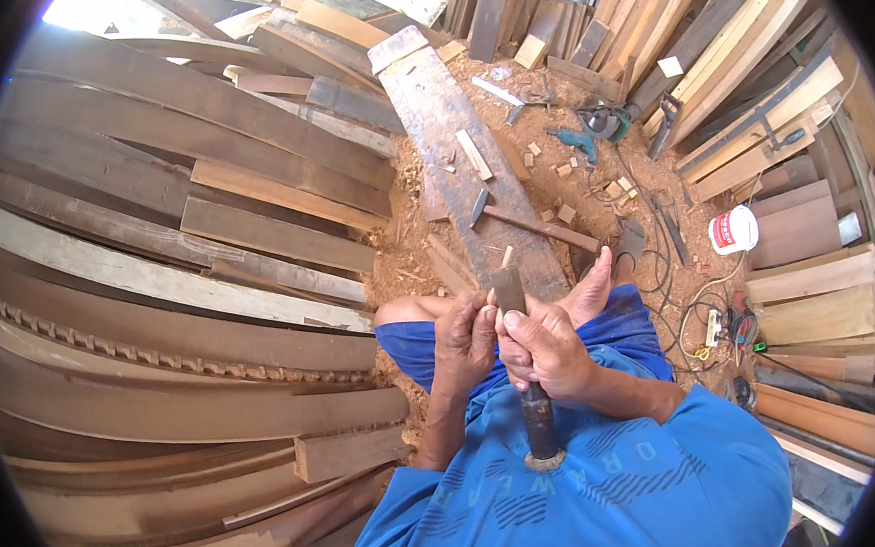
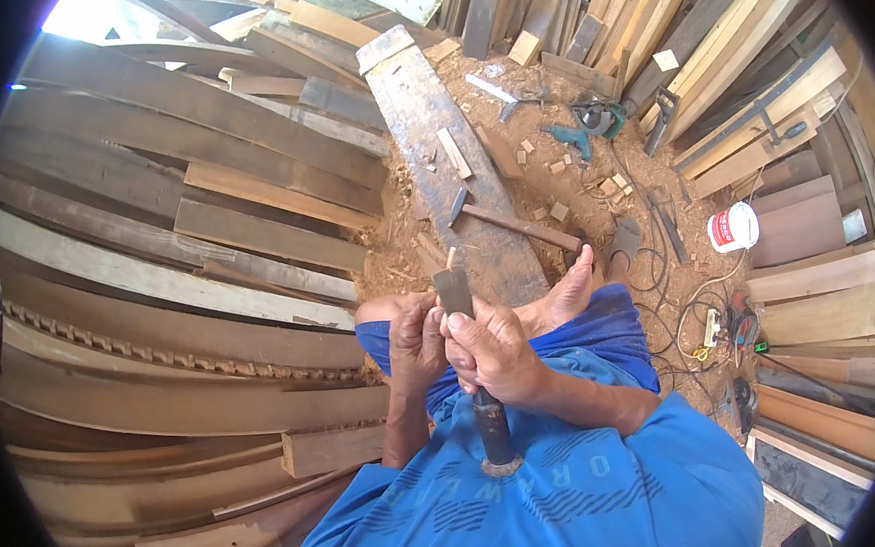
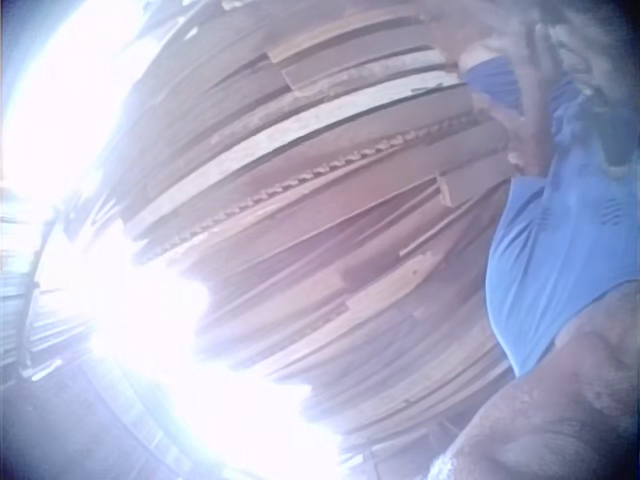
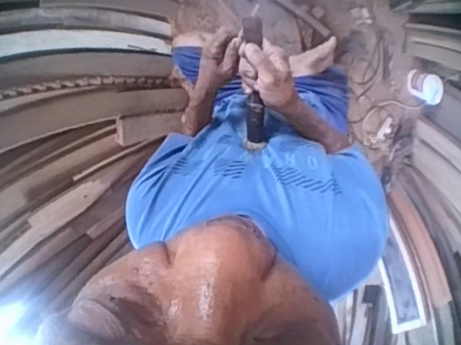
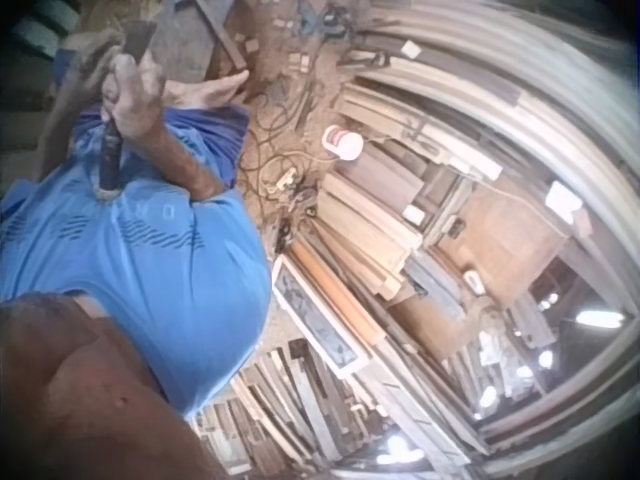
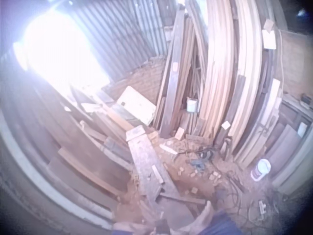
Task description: The person uses a hammer and chisel to carve a small wooden piece placed on a larger beam while sitting on the floor.
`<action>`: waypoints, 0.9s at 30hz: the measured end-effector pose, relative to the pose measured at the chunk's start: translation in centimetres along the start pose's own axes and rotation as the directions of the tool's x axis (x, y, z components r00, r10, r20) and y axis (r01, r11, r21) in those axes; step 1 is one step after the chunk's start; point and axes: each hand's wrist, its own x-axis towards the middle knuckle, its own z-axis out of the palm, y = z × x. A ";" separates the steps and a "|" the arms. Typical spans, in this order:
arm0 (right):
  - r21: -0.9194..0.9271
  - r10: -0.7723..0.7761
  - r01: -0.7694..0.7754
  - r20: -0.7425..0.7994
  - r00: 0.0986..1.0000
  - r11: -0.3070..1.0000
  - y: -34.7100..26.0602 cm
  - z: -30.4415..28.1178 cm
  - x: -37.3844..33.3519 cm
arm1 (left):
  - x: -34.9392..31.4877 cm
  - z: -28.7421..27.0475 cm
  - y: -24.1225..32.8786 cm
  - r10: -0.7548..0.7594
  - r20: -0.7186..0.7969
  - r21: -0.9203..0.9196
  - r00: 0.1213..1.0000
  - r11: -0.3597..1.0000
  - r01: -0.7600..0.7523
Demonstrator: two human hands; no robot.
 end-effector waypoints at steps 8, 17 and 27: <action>-0.030 -0.033 0.033 0.012 0.999 0.999 -0.2 -0.1 -0.8 | -0.9 0.7 0.7 0.035 -0.058 0.065 0.998 0.997 -0.031; -0.194 -0.441 0.402 -0.243 0.864 0.895 -5.3 -3.5 -2.6 | -8.3 -0.9 -2.7 -0.253 -0.024 0.082 0.967 0.964 0.255; -0.612 -0.409 0.262 -0.111 0.906 0.746 -2.9 -5.0 3.1 | -0.8 0.2 -0.5 -0.047 0.040 0.089 0.998 0.995 0.043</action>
